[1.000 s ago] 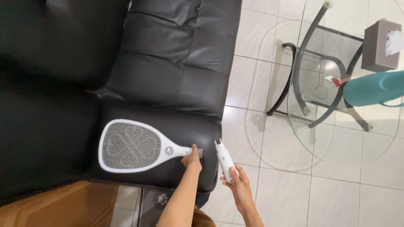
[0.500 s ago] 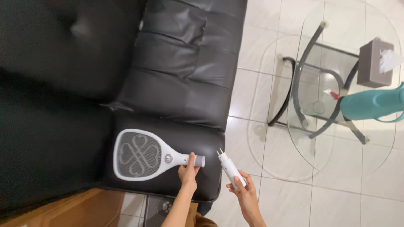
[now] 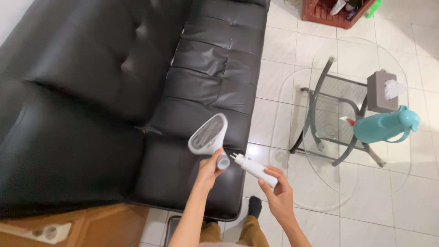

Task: The person inserts batteries into a blue device on a desk, then walks around the room unplugging power adapters and cables from wall sockets, including a phone charger, a laptop cable, a bug zapper, and a fish tank outlet.

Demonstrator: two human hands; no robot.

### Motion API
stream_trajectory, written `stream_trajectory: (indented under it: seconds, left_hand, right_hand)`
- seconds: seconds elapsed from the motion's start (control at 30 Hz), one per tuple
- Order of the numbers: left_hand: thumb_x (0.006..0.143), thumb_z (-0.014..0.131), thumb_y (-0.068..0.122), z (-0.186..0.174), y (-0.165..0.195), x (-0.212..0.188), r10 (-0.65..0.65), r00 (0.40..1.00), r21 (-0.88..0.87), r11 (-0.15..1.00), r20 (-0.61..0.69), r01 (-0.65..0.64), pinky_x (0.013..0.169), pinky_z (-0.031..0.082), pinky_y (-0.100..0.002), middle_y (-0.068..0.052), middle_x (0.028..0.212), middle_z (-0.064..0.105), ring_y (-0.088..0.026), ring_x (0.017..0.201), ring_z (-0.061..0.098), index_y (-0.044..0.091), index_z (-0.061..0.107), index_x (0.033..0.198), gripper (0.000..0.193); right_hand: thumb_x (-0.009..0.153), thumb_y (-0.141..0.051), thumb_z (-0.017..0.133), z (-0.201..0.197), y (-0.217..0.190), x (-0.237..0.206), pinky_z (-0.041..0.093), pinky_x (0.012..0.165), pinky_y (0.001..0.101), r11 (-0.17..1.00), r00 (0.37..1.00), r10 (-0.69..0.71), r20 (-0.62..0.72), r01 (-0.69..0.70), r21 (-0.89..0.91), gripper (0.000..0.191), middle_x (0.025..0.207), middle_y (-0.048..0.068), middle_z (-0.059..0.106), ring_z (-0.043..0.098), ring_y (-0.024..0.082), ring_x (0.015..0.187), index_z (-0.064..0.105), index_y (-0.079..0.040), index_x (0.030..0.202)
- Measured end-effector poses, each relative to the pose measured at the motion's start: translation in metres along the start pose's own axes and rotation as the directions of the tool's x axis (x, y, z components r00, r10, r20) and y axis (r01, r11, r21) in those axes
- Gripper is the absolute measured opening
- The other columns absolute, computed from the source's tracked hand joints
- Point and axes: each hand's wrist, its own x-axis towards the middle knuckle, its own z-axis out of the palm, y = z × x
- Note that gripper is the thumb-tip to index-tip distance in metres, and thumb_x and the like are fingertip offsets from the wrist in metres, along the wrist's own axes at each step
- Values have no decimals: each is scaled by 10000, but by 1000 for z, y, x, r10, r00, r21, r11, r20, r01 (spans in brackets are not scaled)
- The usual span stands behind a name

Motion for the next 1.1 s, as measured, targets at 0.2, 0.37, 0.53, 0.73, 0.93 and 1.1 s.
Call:
stream_trajectory:
  seconds: [0.2,0.37,0.53,0.73,0.93,1.1]
  left_hand:
    - [809,843,395,79,15,-25,43,997,-46,998,68,-39,677,656,-330,-102,871,738,-202,740,729,-34,721,943,466]
    - [778,849,395,129,12,-47,102,995,-52,994,19,-101,639,603,-320,-76,860,735,-179,731,710,14,730,950,434]
    - [792,849,396,159,2,-63,121,992,-109,987,32,-117,644,598,-319,-79,869,736,-187,724,717,11,705,988,455]
    - [818,818,362,174,-21,-81,180,983,-111,978,39,-175,629,621,-329,-80,868,727,-183,693,724,18,692,1004,411]
    - [833,819,336,182,-35,-95,234,972,-73,969,-12,-235,583,623,-330,-82,867,715,-179,667,703,9,692,977,379]
    - [836,806,356,193,-44,-102,227,974,-91,970,-5,-227,644,621,-322,-62,886,721,-169,710,718,47,690,978,359]
  right_hand:
    - [812,-31,803,-42,-53,6,540,918,369,855,957,-273,98,288,-431,384,1274,159,646,658,280,1130,638,-49,1158]
    - [803,-45,823,-83,-63,16,558,918,398,793,917,-348,193,398,-462,422,1296,166,649,664,320,1157,621,-58,1173]
    - [801,-48,822,-110,-59,21,553,918,406,775,914,-354,201,406,-484,436,1292,167,649,659,334,1150,624,-55,1189]
    - [806,-60,820,-135,-61,13,551,913,406,768,907,-346,238,420,-484,443,1292,171,645,653,340,1149,614,-51,1198]
    - [808,-62,820,-149,-67,5,551,912,409,777,904,-346,251,426,-464,439,1281,168,650,659,340,1137,620,-54,1199]
    - [808,-58,818,-154,-72,0,543,927,418,768,900,-367,234,435,-469,440,1272,175,642,649,351,1137,612,-41,1197]
